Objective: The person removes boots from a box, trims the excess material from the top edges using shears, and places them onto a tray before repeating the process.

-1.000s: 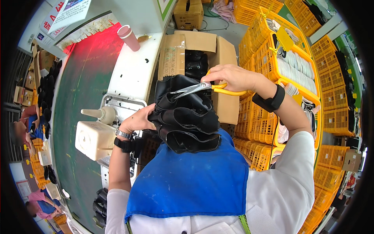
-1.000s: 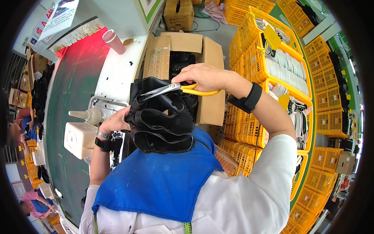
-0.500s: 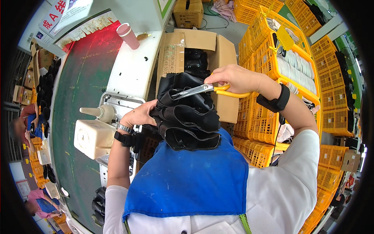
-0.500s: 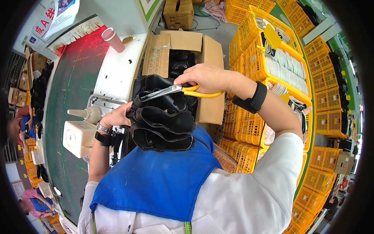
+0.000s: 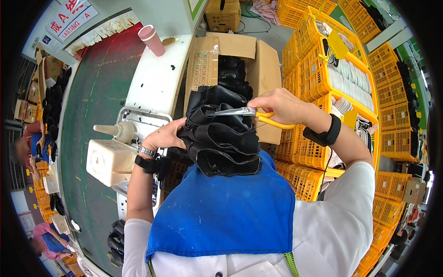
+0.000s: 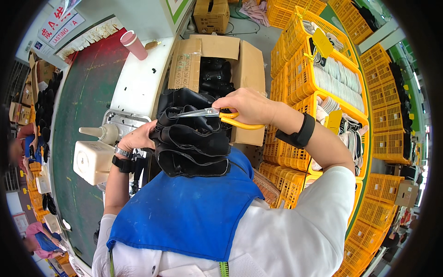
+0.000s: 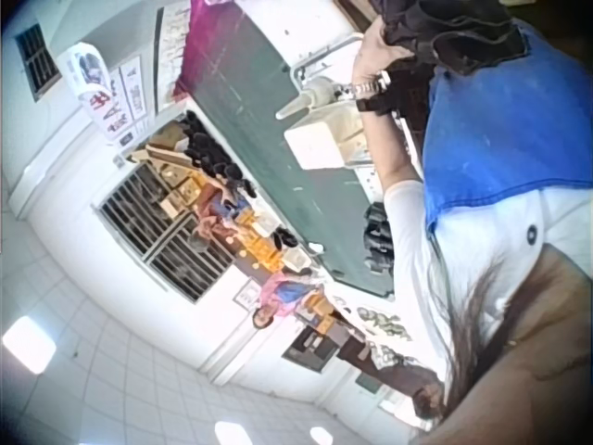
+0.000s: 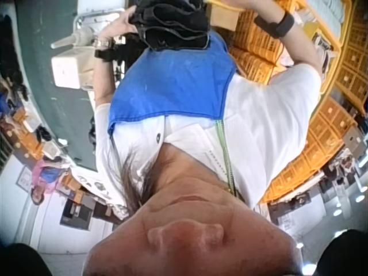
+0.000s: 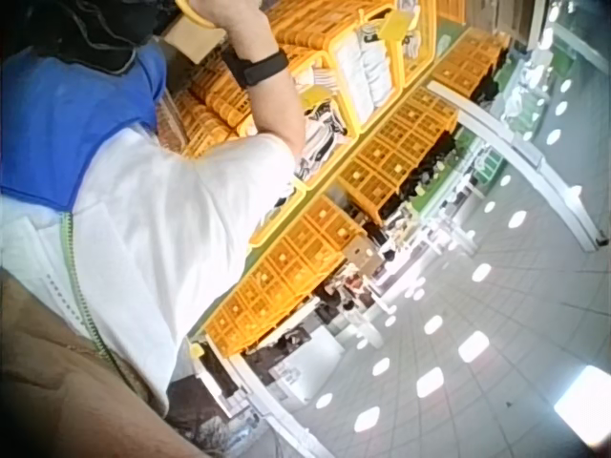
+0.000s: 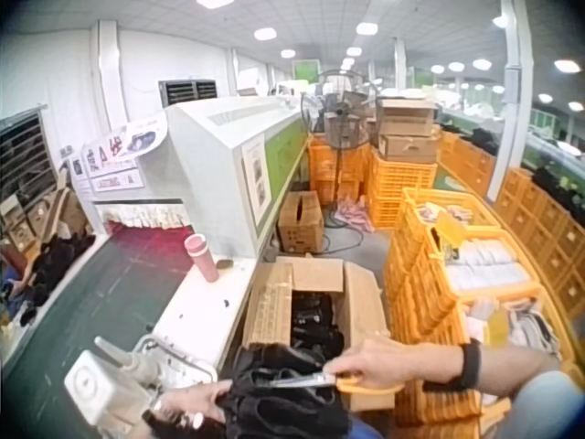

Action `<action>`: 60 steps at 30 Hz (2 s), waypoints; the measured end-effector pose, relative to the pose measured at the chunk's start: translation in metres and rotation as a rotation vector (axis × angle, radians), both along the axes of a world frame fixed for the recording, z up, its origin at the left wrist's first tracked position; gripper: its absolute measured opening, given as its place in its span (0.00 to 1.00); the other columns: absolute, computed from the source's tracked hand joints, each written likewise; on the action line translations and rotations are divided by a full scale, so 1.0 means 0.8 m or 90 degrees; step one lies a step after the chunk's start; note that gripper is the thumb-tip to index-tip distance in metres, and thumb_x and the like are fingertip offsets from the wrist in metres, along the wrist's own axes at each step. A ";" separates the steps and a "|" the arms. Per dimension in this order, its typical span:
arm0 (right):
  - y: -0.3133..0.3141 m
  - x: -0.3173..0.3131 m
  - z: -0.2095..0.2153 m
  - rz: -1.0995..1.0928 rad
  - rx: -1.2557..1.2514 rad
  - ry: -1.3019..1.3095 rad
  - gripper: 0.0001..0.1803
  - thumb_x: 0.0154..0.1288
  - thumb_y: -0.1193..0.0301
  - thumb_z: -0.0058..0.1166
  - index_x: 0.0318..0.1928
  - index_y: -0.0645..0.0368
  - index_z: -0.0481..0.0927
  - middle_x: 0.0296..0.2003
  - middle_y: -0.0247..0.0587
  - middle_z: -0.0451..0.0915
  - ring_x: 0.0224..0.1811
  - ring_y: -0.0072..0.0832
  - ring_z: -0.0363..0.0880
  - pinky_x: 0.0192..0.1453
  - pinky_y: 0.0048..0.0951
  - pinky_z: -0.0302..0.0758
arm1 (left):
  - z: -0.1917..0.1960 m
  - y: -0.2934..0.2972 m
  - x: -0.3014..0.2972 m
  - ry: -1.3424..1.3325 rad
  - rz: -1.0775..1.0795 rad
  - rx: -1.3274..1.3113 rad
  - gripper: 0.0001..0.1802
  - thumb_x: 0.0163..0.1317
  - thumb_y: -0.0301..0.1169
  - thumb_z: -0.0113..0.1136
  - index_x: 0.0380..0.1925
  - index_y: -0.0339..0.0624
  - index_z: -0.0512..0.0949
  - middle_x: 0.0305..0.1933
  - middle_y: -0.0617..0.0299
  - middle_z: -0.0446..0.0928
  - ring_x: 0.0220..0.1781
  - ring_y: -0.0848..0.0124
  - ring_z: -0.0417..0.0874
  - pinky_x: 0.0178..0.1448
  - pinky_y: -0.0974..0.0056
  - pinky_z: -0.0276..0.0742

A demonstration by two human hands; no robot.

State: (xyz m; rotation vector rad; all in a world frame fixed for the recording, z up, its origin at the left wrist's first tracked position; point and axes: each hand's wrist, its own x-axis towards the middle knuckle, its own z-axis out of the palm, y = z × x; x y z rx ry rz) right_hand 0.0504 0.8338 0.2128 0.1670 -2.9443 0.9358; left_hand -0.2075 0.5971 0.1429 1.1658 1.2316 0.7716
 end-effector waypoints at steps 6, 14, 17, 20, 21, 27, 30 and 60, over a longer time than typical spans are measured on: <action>-0.004 0.003 0.006 -0.053 0.090 0.007 0.16 0.52 0.69 0.61 0.44 0.47 0.77 0.30 0.37 0.78 0.32 0.37 0.78 0.31 0.35 0.73 | 0.005 0.001 0.002 -0.010 0.009 -0.014 0.41 0.39 0.14 0.66 0.58 0.33 0.63 0.53 0.63 0.73 0.53 0.76 0.70 0.62 0.70 0.66; -0.015 0.005 0.004 -0.089 0.137 -0.049 0.17 0.51 0.66 0.62 0.44 0.45 0.76 0.33 0.36 0.79 0.34 0.38 0.79 0.33 0.37 0.75 | 0.004 -0.002 0.005 0.004 0.016 -0.012 0.40 0.39 0.14 0.64 0.58 0.34 0.64 0.52 0.64 0.73 0.51 0.77 0.71 0.60 0.70 0.66; -0.017 0.009 -0.003 -0.096 0.155 0.073 0.17 0.51 0.66 0.62 0.43 0.44 0.76 0.31 0.36 0.78 0.34 0.38 0.79 0.32 0.38 0.75 | 0.007 -0.002 0.004 0.009 0.012 -0.030 0.39 0.39 0.14 0.64 0.57 0.34 0.64 0.52 0.64 0.73 0.51 0.77 0.71 0.60 0.70 0.67; -0.016 0.009 -0.008 -0.095 0.151 0.100 0.16 0.51 0.65 0.62 0.42 0.44 0.76 0.30 0.36 0.78 0.32 0.39 0.78 0.31 0.38 0.75 | 0.008 -0.001 0.005 -0.005 0.012 -0.023 0.39 0.39 0.14 0.64 0.58 0.34 0.64 0.52 0.63 0.73 0.51 0.77 0.71 0.60 0.70 0.67; -0.016 0.010 -0.007 -0.095 0.151 0.100 0.16 0.51 0.65 0.62 0.42 0.44 0.76 0.30 0.36 0.78 0.32 0.39 0.78 0.31 0.38 0.75 | 0.009 -0.002 0.006 -0.006 0.013 -0.023 0.39 0.39 0.14 0.64 0.58 0.34 0.64 0.52 0.63 0.73 0.51 0.77 0.71 0.60 0.70 0.67; -0.018 0.015 -0.005 -0.085 0.145 0.035 0.18 0.48 0.72 0.61 0.43 0.48 0.78 0.23 0.37 0.75 0.24 0.39 0.76 0.25 0.34 0.70 | 0.008 -0.005 0.005 -0.002 0.009 -0.018 0.40 0.39 0.14 0.64 0.58 0.34 0.64 0.53 0.63 0.73 0.53 0.76 0.71 0.61 0.69 0.66; -0.022 0.019 -0.011 -0.111 0.153 0.029 0.15 0.51 0.69 0.60 0.42 0.46 0.76 0.23 0.37 0.76 0.26 0.39 0.77 0.27 0.36 0.71 | 0.013 -0.004 0.008 -0.019 0.017 -0.037 0.40 0.39 0.14 0.64 0.58 0.34 0.64 0.53 0.62 0.73 0.53 0.75 0.71 0.62 0.69 0.65; -0.037 0.017 -0.010 -0.168 0.069 -0.029 0.15 0.52 0.71 0.60 0.43 0.50 0.77 0.26 0.40 0.76 0.27 0.35 0.76 0.31 0.30 0.72 | 0.020 -0.004 0.010 0.033 0.013 -0.023 0.40 0.39 0.13 0.63 0.58 0.34 0.63 0.51 0.60 0.74 0.50 0.75 0.72 0.58 0.69 0.69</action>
